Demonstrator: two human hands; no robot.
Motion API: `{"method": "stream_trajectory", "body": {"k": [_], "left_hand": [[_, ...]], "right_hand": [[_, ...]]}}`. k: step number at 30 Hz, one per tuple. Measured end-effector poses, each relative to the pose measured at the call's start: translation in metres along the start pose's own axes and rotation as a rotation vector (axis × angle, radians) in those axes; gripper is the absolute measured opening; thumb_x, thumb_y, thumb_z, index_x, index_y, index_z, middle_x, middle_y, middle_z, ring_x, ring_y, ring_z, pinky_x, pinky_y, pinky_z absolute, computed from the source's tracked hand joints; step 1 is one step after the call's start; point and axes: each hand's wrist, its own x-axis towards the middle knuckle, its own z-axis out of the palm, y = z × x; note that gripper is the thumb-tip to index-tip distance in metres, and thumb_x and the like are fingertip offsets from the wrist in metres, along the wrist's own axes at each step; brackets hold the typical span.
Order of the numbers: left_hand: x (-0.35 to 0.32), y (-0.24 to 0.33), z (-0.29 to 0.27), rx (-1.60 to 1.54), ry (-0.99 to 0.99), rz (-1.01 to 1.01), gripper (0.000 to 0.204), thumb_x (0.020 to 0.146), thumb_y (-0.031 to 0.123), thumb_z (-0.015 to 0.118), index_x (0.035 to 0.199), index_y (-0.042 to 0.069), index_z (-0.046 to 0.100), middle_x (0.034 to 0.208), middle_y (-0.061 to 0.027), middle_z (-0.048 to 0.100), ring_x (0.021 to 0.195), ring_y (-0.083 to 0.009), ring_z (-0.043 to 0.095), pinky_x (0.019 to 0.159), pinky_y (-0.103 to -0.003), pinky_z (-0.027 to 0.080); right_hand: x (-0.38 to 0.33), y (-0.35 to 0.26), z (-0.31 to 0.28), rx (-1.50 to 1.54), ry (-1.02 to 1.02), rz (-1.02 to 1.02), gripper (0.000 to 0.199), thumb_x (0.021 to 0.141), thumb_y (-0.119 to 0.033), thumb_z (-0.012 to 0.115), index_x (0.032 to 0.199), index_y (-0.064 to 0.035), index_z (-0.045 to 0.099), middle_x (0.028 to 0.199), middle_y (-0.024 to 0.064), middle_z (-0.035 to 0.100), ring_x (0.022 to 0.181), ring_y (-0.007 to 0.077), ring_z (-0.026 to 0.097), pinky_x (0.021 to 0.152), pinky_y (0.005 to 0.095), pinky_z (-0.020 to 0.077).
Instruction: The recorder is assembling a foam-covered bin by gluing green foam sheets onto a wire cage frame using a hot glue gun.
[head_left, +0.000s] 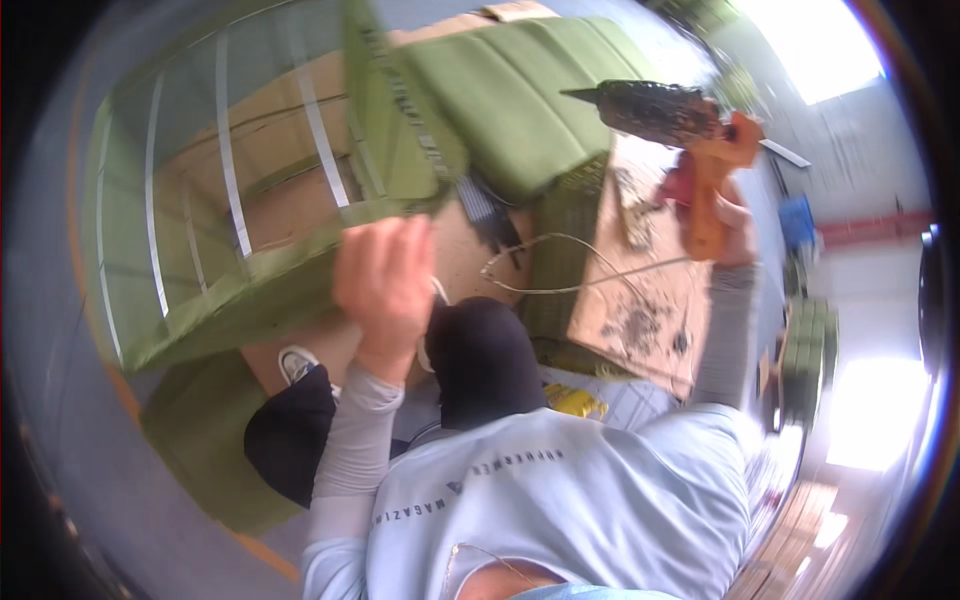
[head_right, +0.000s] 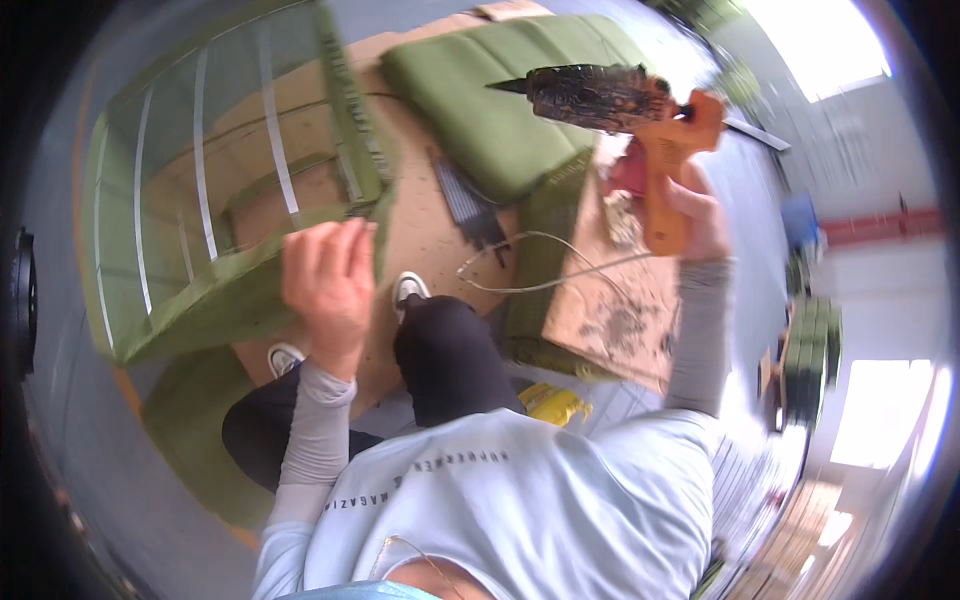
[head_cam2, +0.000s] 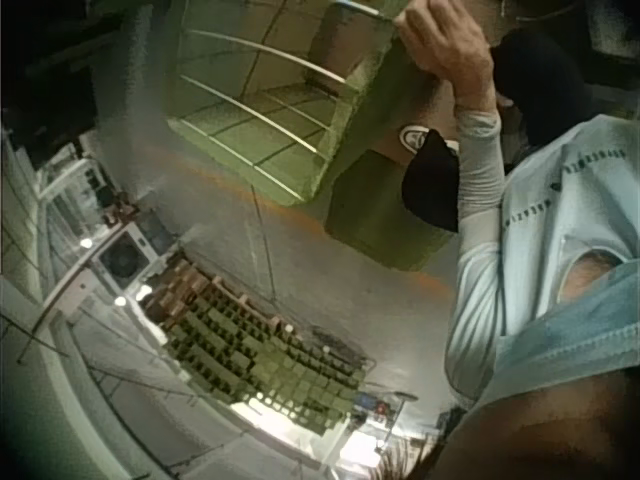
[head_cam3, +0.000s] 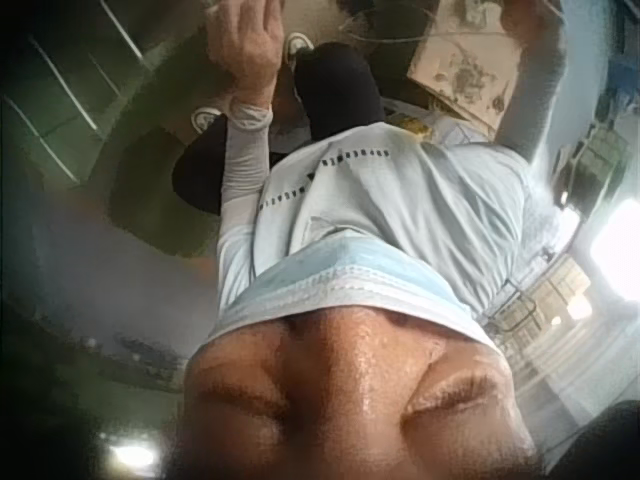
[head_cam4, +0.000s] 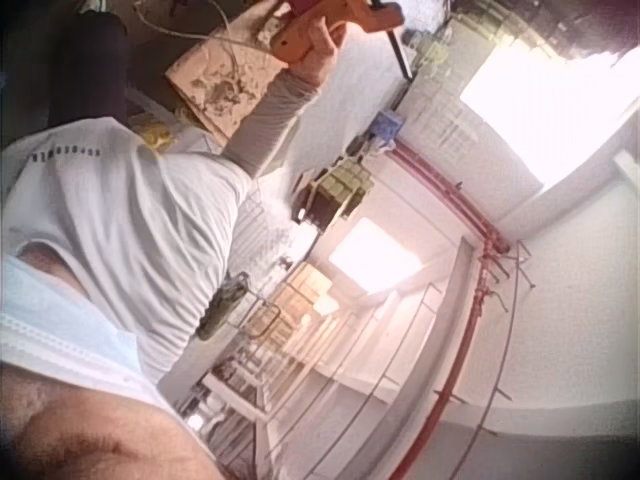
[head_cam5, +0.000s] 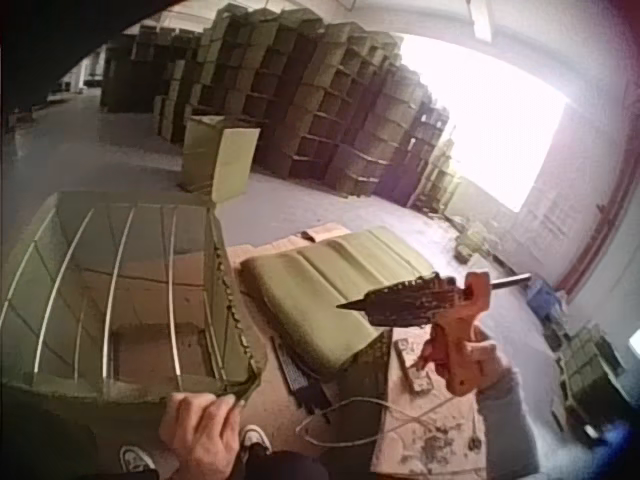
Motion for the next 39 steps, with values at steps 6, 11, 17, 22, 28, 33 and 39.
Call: {"method": "stream_trajectory", "body": {"k": [6,11,17,22,28,33,39], "left_hand": [[-0.001,0.007,0.0,0.036,-0.005,-0.027,0.011,0.079,0.004,0.077,0.087,0.005,0.069,0.083,-0.0058,0.06,0.076,-0.0244,0.058,0.064,-0.037,0.048],[0.006,0.004,-0.008,0.163,0.007,0.026,0.009,0.08,0.007,0.074,0.086,0.008,0.068,0.083,-0.0046,0.058,0.076,-0.0246,0.057,0.064,-0.037,0.048],[0.011,0.008,-0.006,0.111,-0.001,-0.006,0.01,0.078,0.005,0.075,0.085,0.006,0.067,0.082,-0.0044,0.059,0.076,-0.0241,0.057,0.065,-0.037,0.047],[0.01,0.01,-0.008,0.153,-0.026,-0.029,0.01,0.079,0.006,0.074,0.083,0.006,0.066,0.081,-0.0035,0.057,0.076,-0.023,0.056,0.065,-0.036,0.047],[0.019,0.011,-0.007,0.115,-0.028,-0.055,0.009,0.078,0.006,0.074,0.082,0.006,0.066,0.08,-0.0032,0.056,0.077,-0.0226,0.056,0.065,-0.036,0.047],[0.026,0.005,-0.01,0.154,-0.069,-0.082,0.006,0.076,0.008,0.072,0.078,0.007,0.066,0.081,-0.0025,0.057,0.078,-0.0223,0.055,0.065,-0.036,0.048],[0.04,-0.006,-0.016,0.079,-0.209,-0.154,0.006,0.074,0.009,0.074,0.072,0.006,0.068,0.075,-0.003,0.061,0.079,-0.0232,0.056,0.068,-0.037,0.048]], "right_hand": [[-0.074,0.171,-0.075,0.389,0.651,-0.07,0.043,0.098,-0.039,0.058,0.124,-0.0049,0.056,0.107,0.0094,0.067,0.093,0.0183,0.066,0.074,0.0312,0.0564],[-0.093,0.274,-0.134,0.464,0.71,-0.022,0.036,0.095,-0.037,0.064,0.115,-0.0079,0.059,0.1,0.0063,0.069,0.085,0.0168,0.067,0.072,0.0316,0.0572],[-0.07,0.319,-0.166,0.638,0.714,-0.03,0.031,0.094,-0.038,0.066,0.113,-0.0137,0.061,0.099,0.0046,0.069,0.084,0.0196,0.068,0.073,0.0369,0.0586],[-0.055,0.349,-0.163,0.612,0.768,-0.028,0.027,0.096,-0.032,0.065,0.115,-0.0135,0.06,0.093,0.0034,0.068,0.082,0.0211,0.068,0.073,0.0375,0.0583],[-0.073,0.344,-0.228,-1.384,0.661,0.508,0.057,0.09,-0.056,0.062,0.109,-0.0031,0.068,0.096,0.0214,0.068,0.088,0.0308,0.069,0.073,0.0445,0.054],[-0.026,0.214,-0.037,-1.148,0.857,-0.314,0.017,0.094,-0.016,0.061,0.101,-0.0044,0.072,0.092,0.0178,0.069,0.084,0.0296,0.069,0.073,0.0379,0.0533],[0.042,0.071,0.155,-0.786,0.161,-0.859,0.023,0.079,-0.002,0.073,0.103,-0.0029,0.071,0.095,0.0104,0.064,0.085,0.0265,0.062,0.075,0.0356,0.0512]]}}
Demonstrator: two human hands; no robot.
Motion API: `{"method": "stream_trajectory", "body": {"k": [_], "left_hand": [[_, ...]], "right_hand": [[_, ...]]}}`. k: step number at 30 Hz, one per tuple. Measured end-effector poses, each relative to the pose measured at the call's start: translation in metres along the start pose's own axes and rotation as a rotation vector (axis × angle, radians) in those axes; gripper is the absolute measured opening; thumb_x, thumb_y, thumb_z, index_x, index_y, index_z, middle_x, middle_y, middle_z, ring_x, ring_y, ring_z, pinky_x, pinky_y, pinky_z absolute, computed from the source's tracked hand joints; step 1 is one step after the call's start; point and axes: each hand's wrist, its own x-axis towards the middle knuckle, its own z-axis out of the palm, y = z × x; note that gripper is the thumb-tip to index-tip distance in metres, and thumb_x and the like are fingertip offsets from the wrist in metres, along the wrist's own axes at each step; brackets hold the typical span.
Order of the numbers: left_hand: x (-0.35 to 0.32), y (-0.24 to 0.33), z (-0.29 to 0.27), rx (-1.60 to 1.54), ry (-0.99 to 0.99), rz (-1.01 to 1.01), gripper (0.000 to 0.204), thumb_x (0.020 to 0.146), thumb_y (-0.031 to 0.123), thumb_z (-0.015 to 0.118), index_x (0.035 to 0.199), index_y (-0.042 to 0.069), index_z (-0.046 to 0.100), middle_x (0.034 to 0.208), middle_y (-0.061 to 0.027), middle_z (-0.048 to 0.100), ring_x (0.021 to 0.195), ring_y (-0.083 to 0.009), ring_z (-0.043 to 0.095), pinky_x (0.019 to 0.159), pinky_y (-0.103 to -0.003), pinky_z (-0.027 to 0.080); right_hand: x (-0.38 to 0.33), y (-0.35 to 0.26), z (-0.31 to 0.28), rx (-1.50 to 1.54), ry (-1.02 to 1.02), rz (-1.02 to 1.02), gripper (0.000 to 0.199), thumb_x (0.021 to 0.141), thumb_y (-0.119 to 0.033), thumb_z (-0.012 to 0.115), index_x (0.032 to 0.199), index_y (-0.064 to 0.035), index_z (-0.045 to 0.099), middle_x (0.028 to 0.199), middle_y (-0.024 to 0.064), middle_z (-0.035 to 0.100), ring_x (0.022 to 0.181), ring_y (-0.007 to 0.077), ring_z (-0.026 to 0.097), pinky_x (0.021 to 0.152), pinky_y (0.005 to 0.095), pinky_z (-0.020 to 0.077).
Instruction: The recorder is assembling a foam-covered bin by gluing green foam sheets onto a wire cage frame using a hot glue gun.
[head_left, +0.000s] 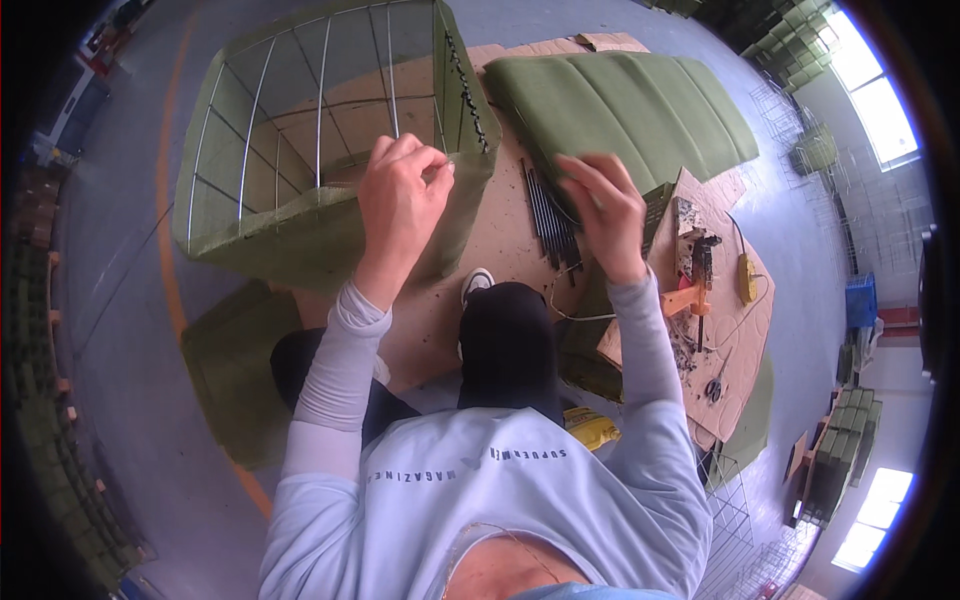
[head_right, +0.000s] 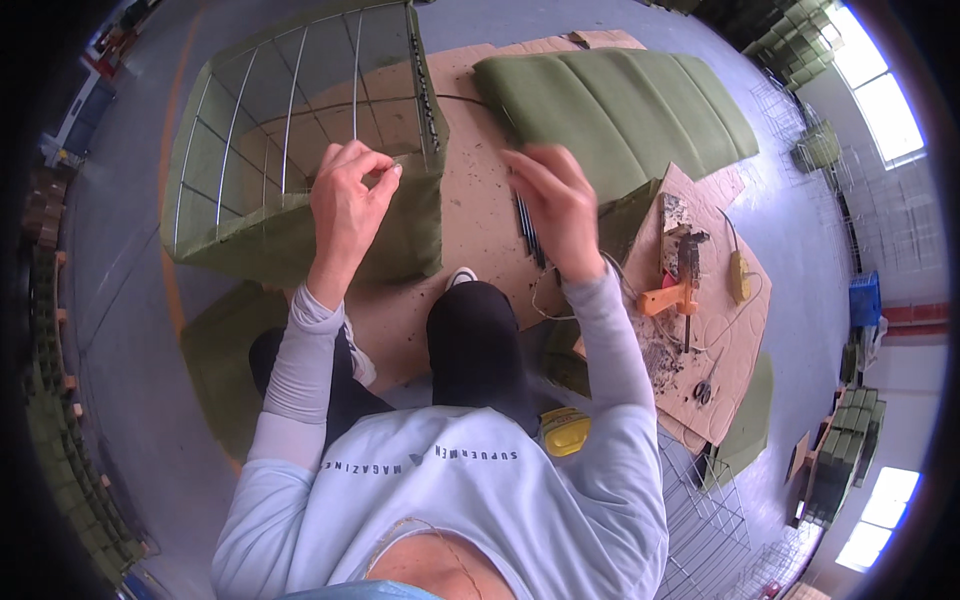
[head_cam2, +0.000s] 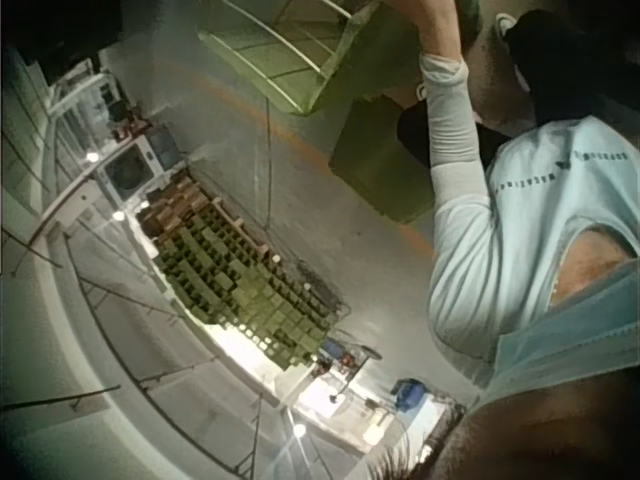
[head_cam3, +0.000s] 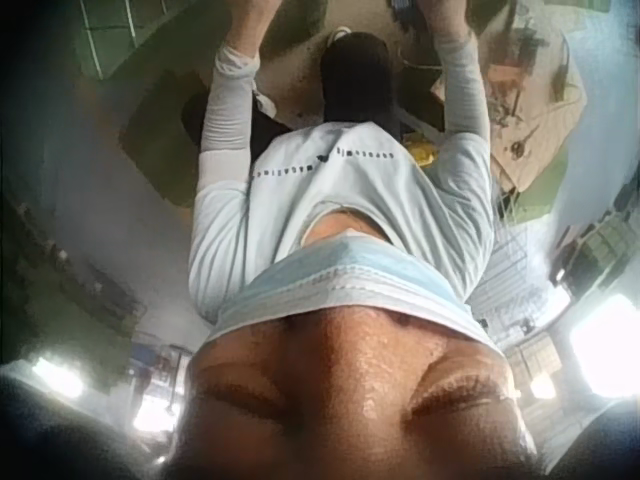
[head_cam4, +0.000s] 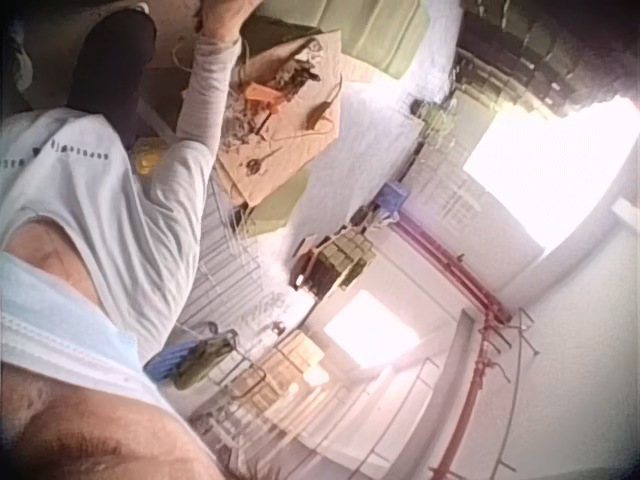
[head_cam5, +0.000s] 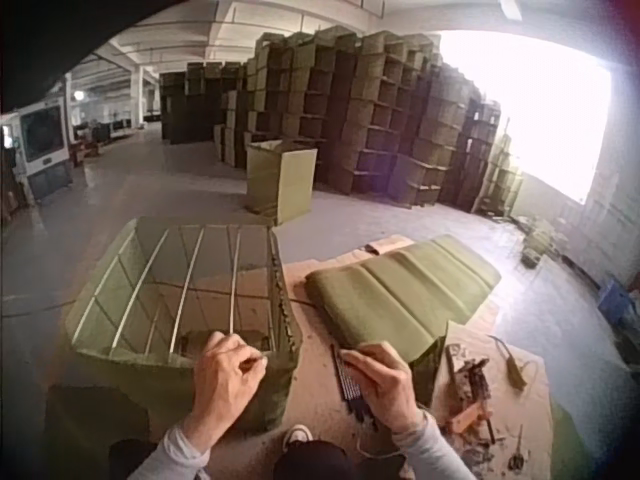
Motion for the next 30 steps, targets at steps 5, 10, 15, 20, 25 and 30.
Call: {"method": "stream_trajectory", "body": {"k": [5,10,15,20,25,30], "left_hand": [[0.006,-0.007,-0.005,-0.038,-0.082,-0.03,0.006,0.073,0.009,0.074,0.073,0.006,0.07,0.077,-0.0032,0.062,0.078,-0.0236,0.056,0.068,-0.036,0.048],[0.007,-0.023,0.0,-0.13,-0.104,-0.013,0.007,0.072,0.008,0.075,0.076,0.004,0.07,0.078,-0.005,0.063,0.077,-0.0245,0.055,0.068,-0.037,0.048],[0.007,-0.023,-0.004,-0.244,-0.136,-0.053,0.011,0.078,0.009,0.075,0.08,0.0,0.071,0.079,-0.0088,0.063,0.079,-0.025,0.056,0.07,-0.037,0.048],[0.009,-0.024,-0.005,-0.328,-0.121,-0.134,0.015,0.082,0.012,0.075,0.082,-0.001,0.07,0.08,-0.01,0.064,0.081,-0.0243,0.058,0.071,-0.036,0.048],[0.004,-0.028,-0.001,-0.302,-0.104,-0.118,0.015,0.086,0.015,0.073,0.087,0.0,0.07,0.081,-0.0053,0.062,0.07,-0.0158,0.058,0.065,-0.028,0.047],[0.005,-0.021,-0.004,-0.343,-0.157,-0.05,0.012,0.08,0.012,0.076,0.083,0.001,0.072,0.079,-0.0077,0.061,0.082,-0.0236,0.056,0.073,-0.036,0.048]], "right_hand": [[0.065,-0.005,0.05,0.078,-0.243,-0.286,0.022,0.075,-0.011,0.076,0.095,-0.0042,0.071,0.091,0.0078,0.062,0.091,0.0266,0.058,0.079,0.0375,0.0487],[0.081,0.004,0.069,0.125,-0.473,-0.3,0.014,0.076,-0.014,0.075,0.086,-0.0047,0.07,0.089,0.0059,0.062,0.091,0.0263,0.057,0.084,0.0386,0.0463],[0.084,0.006,0.078,0.047,-0.496,-0.402,0.009,0.079,-0.014,0.072,0.084,-0.0078,0.068,0.087,0.0025,0.06,0.093,0.0217,0.055,0.084,0.0371,0.0405],[0.089,0.001,0.081,0.037,-0.493,-0.462,0.009,0.08,-0.013,0.071,0.084,-0.0072,0.066,0.087,0.0007,0.059,0.094,0.0197,0.054,0.083,0.0362,0.038],[0.089,0.002,0.084,0.035,-0.535,-0.462,0.01,0.081,-0.015,0.071,0.082,-0.0071,0.064,0.085,0.0003,0.059,0.095,0.0192,0.054,0.084,0.0361,0.0377],[0.085,0.01,0.083,0.095,-0.597,-0.366,0.015,0.076,-0.011,0.072,0.086,-0.0037,0.065,0.088,0.0034,0.06,0.095,0.023,0.056,0.097,0.0381,0.0387]]}}
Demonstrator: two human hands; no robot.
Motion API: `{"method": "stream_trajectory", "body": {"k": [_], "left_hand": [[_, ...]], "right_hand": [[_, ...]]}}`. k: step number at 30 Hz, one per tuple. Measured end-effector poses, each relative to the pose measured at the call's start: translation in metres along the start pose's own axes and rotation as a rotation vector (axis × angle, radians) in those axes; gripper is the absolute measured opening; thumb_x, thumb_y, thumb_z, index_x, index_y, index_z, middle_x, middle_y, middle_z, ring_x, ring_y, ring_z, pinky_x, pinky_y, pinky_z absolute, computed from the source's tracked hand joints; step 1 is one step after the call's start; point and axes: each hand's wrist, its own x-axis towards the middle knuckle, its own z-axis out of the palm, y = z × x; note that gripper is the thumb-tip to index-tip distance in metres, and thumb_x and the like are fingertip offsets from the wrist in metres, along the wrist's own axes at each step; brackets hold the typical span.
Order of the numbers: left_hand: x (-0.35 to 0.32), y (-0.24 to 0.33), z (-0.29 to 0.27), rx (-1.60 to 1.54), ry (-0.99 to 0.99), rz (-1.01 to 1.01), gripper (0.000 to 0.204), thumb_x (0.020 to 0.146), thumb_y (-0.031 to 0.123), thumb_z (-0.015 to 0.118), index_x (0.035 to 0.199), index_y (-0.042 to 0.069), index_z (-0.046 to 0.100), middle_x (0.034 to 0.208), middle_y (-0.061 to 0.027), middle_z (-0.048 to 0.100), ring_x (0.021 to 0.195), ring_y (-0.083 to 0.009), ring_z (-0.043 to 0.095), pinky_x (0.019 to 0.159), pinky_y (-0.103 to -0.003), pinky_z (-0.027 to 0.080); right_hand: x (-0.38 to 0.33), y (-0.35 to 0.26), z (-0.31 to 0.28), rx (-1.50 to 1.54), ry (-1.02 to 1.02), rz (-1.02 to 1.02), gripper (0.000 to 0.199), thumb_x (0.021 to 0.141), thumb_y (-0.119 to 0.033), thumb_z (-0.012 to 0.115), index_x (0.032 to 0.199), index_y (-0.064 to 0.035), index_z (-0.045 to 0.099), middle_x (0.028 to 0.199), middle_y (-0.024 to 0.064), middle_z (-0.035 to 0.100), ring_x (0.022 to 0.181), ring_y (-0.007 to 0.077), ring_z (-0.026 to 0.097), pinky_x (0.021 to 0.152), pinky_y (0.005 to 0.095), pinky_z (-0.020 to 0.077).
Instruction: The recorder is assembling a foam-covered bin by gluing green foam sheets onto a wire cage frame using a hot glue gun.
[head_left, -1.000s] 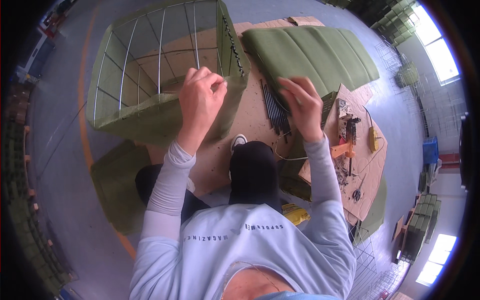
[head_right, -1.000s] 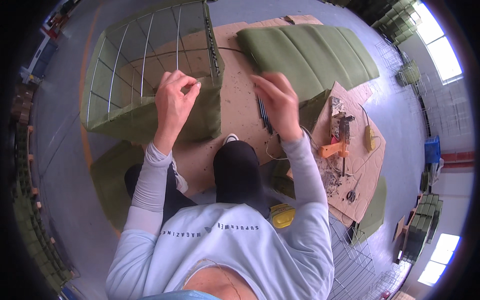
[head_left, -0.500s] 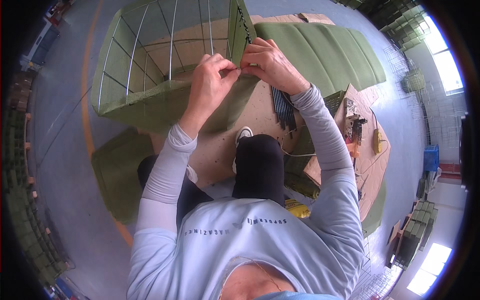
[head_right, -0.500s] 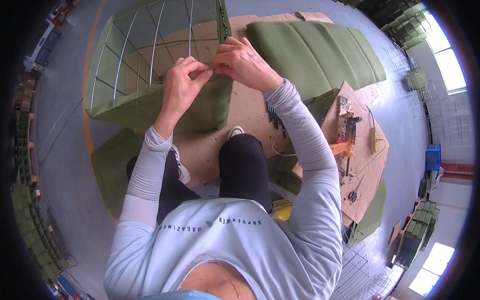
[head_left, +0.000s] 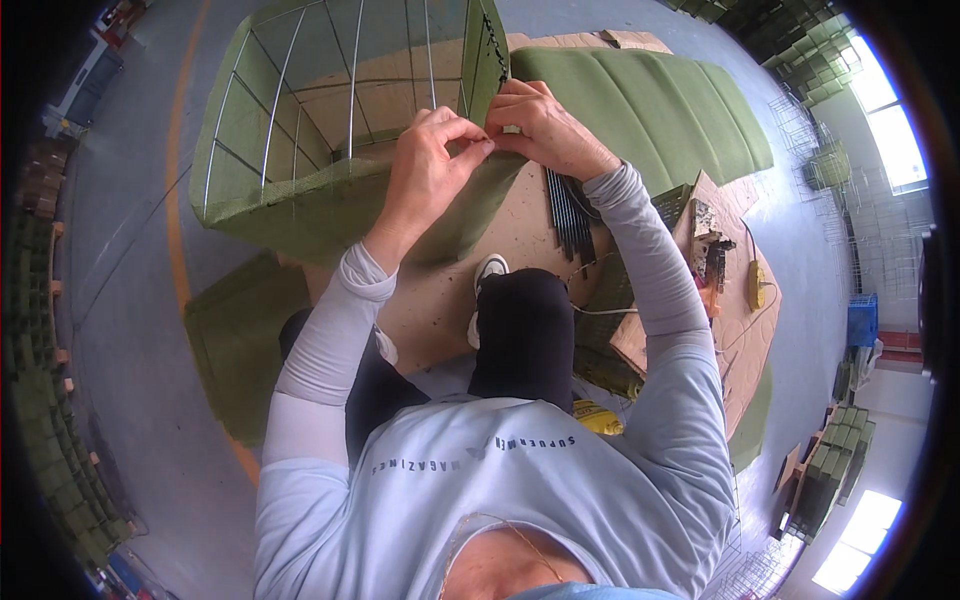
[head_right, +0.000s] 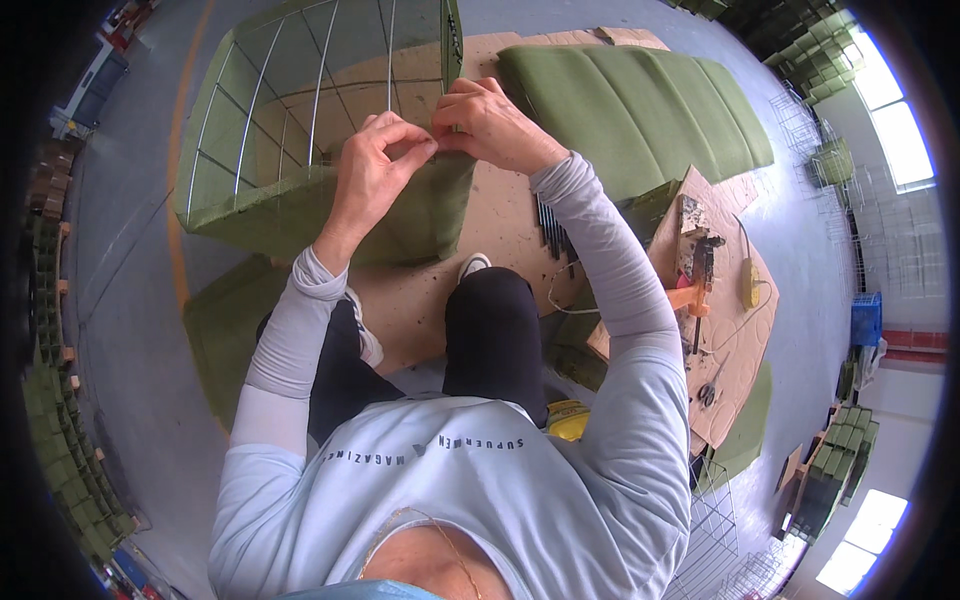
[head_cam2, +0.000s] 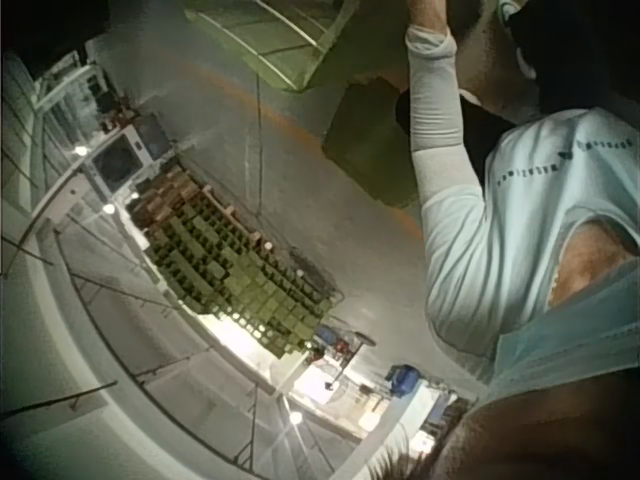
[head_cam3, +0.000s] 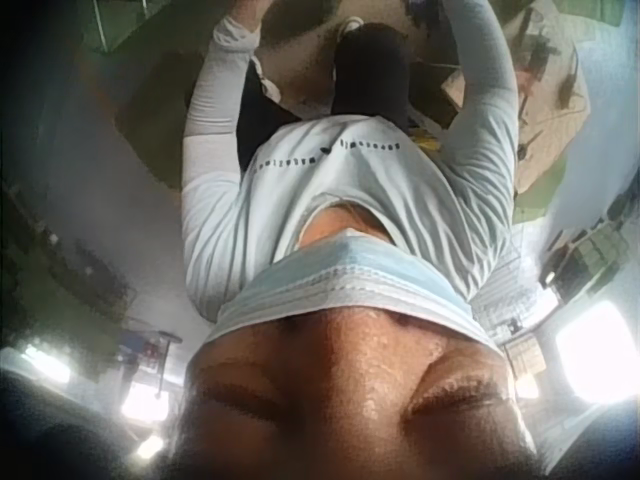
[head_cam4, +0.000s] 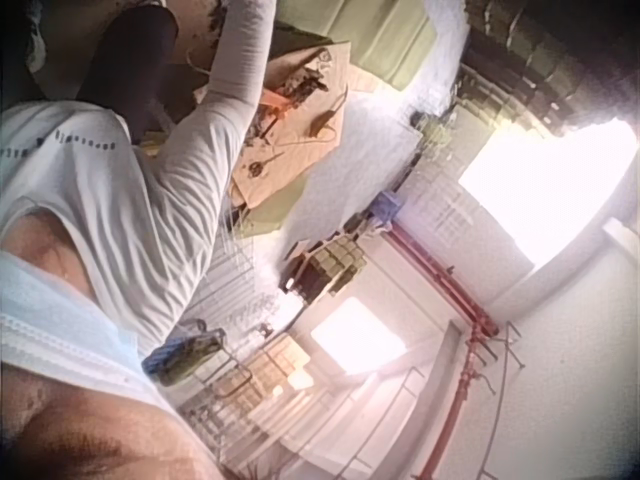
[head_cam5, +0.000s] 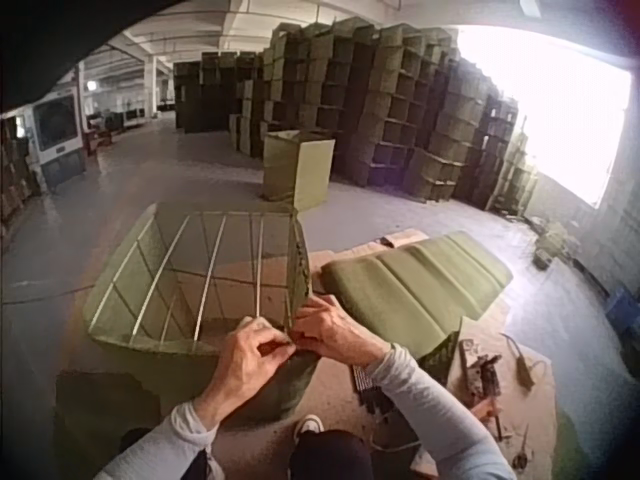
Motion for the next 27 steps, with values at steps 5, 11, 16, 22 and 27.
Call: {"method": "stream_trajectory", "body": {"k": [5,11,16,22,27], "left_hand": [[-0.002,0.0,-0.006,0.032,-0.034,0.056,0.009,0.078,0.01,0.077,0.084,0.004,0.074,0.079,-0.0054,0.061,0.082,-0.0226,0.055,0.073,-0.035,0.047],[-0.008,-0.004,-0.006,-0.087,0.117,0.086,0.014,0.076,0.012,0.079,0.085,0.004,0.073,0.081,-0.0049,0.061,0.081,-0.022,0.055,0.072,-0.035,0.048],[-0.032,0.007,0.002,0.125,0.264,0.262,0.027,0.071,0.019,0.083,0.088,0.003,0.07,0.083,-0.0053,0.06,0.083,-0.0238,0.054,0.073,-0.037,0.047],[-0.018,0.01,0.01,0.252,0.182,0.136,0.033,0.069,0.021,0.083,0.093,0.002,0.071,0.087,-0.0055,0.06,0.087,-0.0234,0.054,0.078,-0.036,0.048],[-0.009,0.013,0.006,0.315,0.106,0.074,0.036,0.07,0.022,0.082,0.098,0.002,0.071,0.082,-0.0043,0.065,0.085,-0.0234,0.057,0.079,-0.036,0.047]], "right_hand": [[-0.007,-0.011,-0.013,0.012,0.32,0.073,0.009,0.08,-0.01,0.072,0.085,-0.0034,0.069,0.09,0.0051,0.066,0.091,0.0239,0.06,0.088,0.0363,0.0444],[-0.083,-0.029,0.027,-0.072,0.798,0.129,0.015,0.074,0.005,0.073,0.088,0.0009,0.071,0.091,0.0128,0.07,0.087,0.0274,0.068,0.076,0.0339,0.055],[-0.069,-0.03,0.058,-0.103,0.708,0.092,0.021,0.073,0.005,0.073,0.094,0.0006,0.073,0.099,0.0113,0.071,0.093,0.0287,0.067,0.08,0.0361,0.0548],[-0.061,-0.026,0.06,-0.171,0.718,0.061,0.024,0.073,0.004,0.073,0.096,-0.0002,0.073,0.101,0.0093,0.071,0.095,0.0275,0.064,0.079,0.0353,0.0544],[-0.058,-0.025,0.055,-0.155,0.659,0.06,0.025,0.071,0.004,0.073,0.096,0.0,0.073,0.1,0.0089,0.071,0.095,0.0272,0.064,0.08,0.035,0.0543]]}}
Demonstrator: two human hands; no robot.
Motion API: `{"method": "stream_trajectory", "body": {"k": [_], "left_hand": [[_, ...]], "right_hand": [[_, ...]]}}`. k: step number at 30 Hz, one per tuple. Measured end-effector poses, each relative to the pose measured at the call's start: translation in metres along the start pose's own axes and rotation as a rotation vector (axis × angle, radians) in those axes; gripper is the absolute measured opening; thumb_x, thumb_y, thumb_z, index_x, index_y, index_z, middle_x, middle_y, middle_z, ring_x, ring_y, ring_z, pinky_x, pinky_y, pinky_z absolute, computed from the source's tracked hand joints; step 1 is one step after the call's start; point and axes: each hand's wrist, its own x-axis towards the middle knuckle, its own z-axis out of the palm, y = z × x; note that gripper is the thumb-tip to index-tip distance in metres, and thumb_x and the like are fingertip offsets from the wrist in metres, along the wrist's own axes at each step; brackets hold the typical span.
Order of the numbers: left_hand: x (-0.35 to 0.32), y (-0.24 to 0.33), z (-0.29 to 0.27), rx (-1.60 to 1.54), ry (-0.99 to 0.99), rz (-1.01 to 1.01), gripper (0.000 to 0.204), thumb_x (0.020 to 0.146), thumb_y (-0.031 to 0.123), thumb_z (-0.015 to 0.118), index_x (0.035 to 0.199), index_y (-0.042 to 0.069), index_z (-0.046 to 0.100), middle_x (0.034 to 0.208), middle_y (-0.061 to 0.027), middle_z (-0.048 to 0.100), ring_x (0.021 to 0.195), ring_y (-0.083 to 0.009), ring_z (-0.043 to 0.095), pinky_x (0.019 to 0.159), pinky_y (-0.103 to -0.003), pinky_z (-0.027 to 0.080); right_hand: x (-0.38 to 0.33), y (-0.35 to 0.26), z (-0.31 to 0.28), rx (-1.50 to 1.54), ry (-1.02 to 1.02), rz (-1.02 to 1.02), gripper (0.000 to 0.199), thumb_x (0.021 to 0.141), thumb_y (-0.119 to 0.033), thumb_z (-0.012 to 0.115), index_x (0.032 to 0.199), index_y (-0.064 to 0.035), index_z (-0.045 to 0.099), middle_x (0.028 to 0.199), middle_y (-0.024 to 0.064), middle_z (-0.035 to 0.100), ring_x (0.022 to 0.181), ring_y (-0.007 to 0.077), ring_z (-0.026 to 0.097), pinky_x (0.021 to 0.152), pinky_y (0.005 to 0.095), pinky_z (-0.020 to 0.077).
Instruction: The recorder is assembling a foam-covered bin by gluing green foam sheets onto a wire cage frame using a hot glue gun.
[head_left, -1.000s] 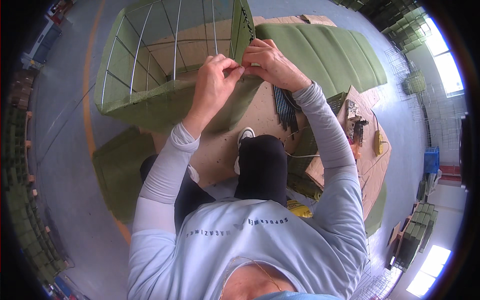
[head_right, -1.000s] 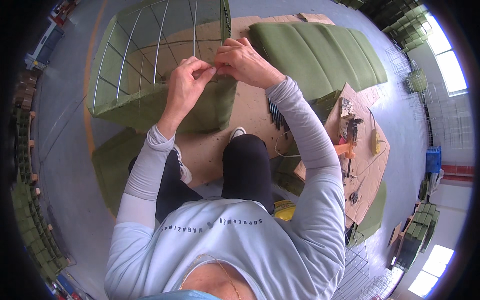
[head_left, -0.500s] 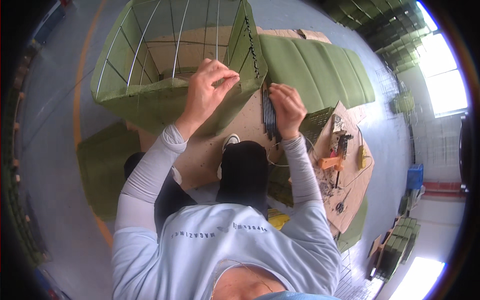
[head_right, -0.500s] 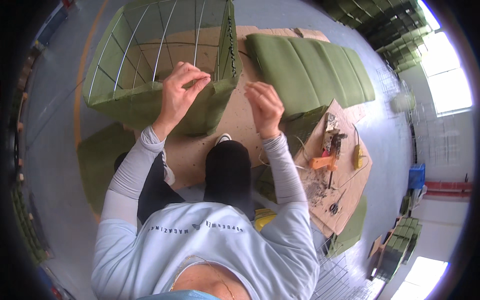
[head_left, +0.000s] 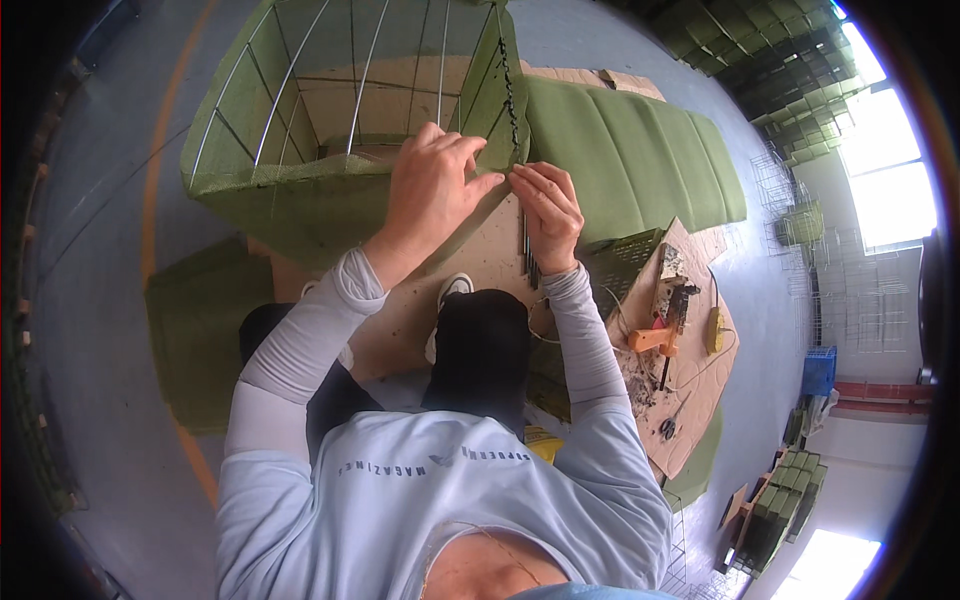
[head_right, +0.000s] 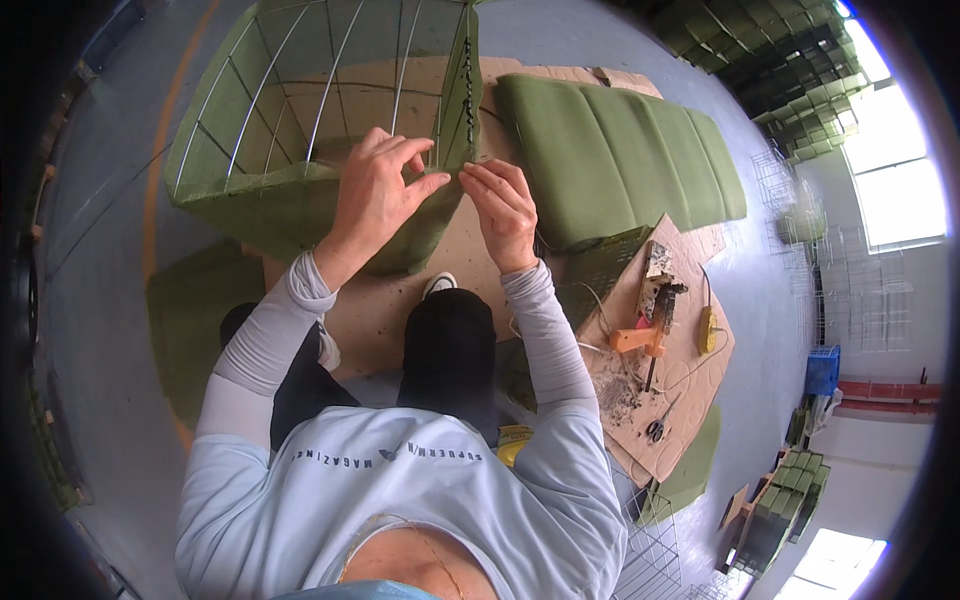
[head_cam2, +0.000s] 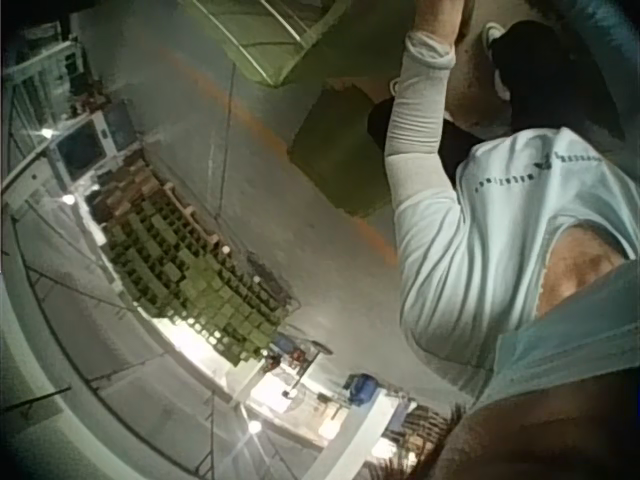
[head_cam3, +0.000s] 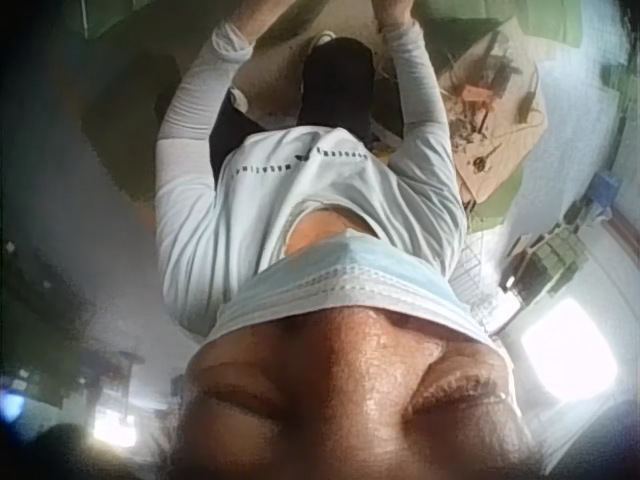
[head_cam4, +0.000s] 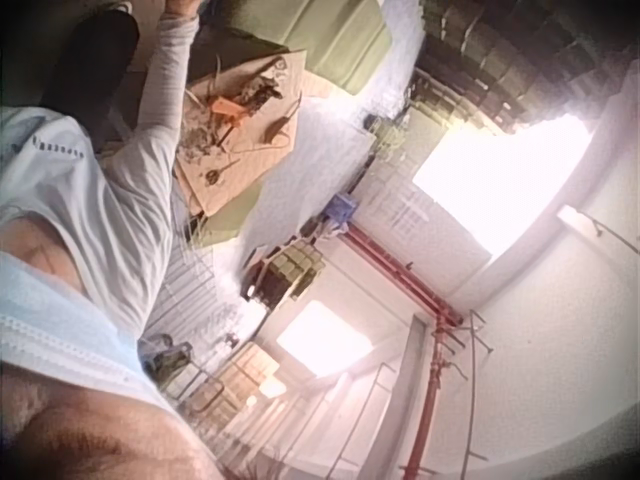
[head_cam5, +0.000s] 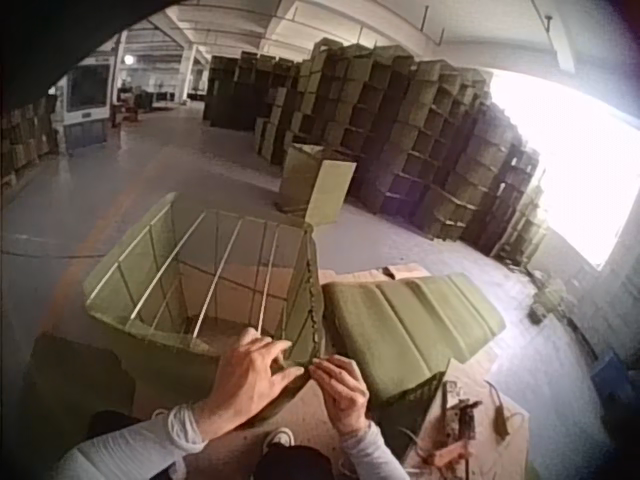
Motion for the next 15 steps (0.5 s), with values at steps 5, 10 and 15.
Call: {"method": "stream_trajectory", "body": {"k": [5,10,15], "left_hand": [[0.007,-0.001,-0.005,0.0,-0.024,-0.078,0.036,0.073,0.022,0.081,0.101,0.002,0.071,0.07,-0.0037,0.065,0.08,-0.0239,0.058,0.075,-0.038,0.048],[0.009,-0.002,-0.005,-0.043,-0.083,-0.126,0.034,0.074,0.021,0.08,0.101,0.001,0.071,0.069,-0.0044,0.065,0.081,-0.0241,0.058,0.074,-0.038,0.049],[0.007,-0.003,-0.01,0.055,0.183,0.131,0.027,0.075,0.011,0.077,0.1,0.006,0.071,0.078,-0.0024,0.065,0.081,-0.0204,0.057,0.071,-0.035,0.049]], "right_hand": [[0.005,-0.001,-0.003,0.012,-0.031,0.012,0.024,0.072,0.003,0.073,0.096,-0.0004,0.073,0.101,0.0087,0.071,0.096,0.0267,0.064,0.081,0.0348,0.0546],[0.015,-0.005,-0.008,0.037,-0.121,0.025,0.021,0.077,0.003,0.07,0.097,-0.0013,0.073,0.101,0.0084,0.072,0.1,0.027,0.064,0.084,0.0351,0.0542],[0.028,-0.001,-0.021,0.059,-0.289,-0.038,0.024,0.071,0.004,0.072,0.095,-0.0006,0.072,0.099,0.0079,0.072,0.098,0.026,0.063,0.082,0.0351,0.0538]]}}
